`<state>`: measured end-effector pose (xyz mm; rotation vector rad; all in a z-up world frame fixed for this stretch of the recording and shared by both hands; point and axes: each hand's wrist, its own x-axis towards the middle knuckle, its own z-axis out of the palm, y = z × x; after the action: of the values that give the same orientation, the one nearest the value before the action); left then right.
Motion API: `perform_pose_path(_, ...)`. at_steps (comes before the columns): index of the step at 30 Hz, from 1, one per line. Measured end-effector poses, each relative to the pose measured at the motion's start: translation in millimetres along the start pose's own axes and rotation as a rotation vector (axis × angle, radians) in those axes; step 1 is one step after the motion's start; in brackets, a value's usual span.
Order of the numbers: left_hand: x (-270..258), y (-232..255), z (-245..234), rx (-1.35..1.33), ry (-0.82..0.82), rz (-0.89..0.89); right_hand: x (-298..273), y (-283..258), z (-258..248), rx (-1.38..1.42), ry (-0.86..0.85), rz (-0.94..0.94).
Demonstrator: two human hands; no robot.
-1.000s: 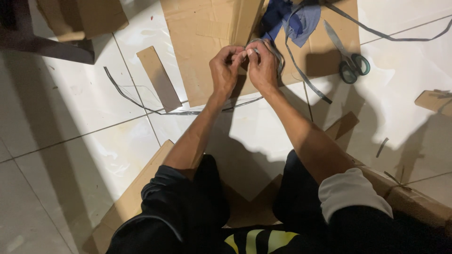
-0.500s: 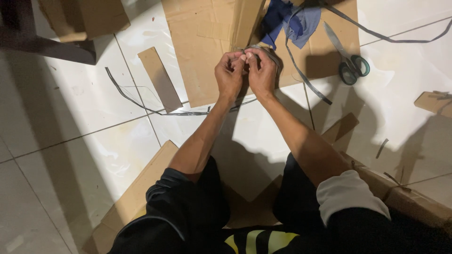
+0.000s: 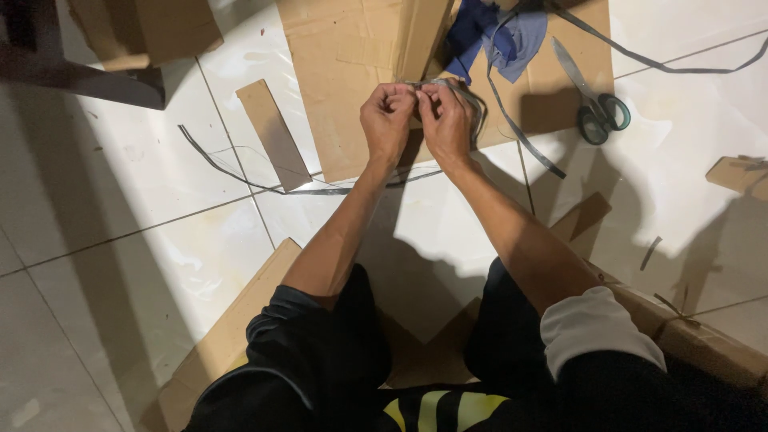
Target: Wrapping a wooden chair leg with cardboard and securing it with string
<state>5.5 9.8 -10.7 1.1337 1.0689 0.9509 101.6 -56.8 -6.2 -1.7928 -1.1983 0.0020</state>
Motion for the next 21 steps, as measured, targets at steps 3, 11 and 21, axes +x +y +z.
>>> perform_pose_path(3, 9, -10, 3, 0.149, 0.045, -0.109, -1, -1, 1, -0.016, 0.012, 0.024)
perform_pose_path(11, 16, -34, 15, -0.159, 0.115, -0.547, 8, -17, -7, -0.040, -0.055, -0.024)
perform_pose_path(21, -7, 8, 9, -0.161, 0.057, -0.180, 20, -25, -20, 0.124, -0.155, -0.007)
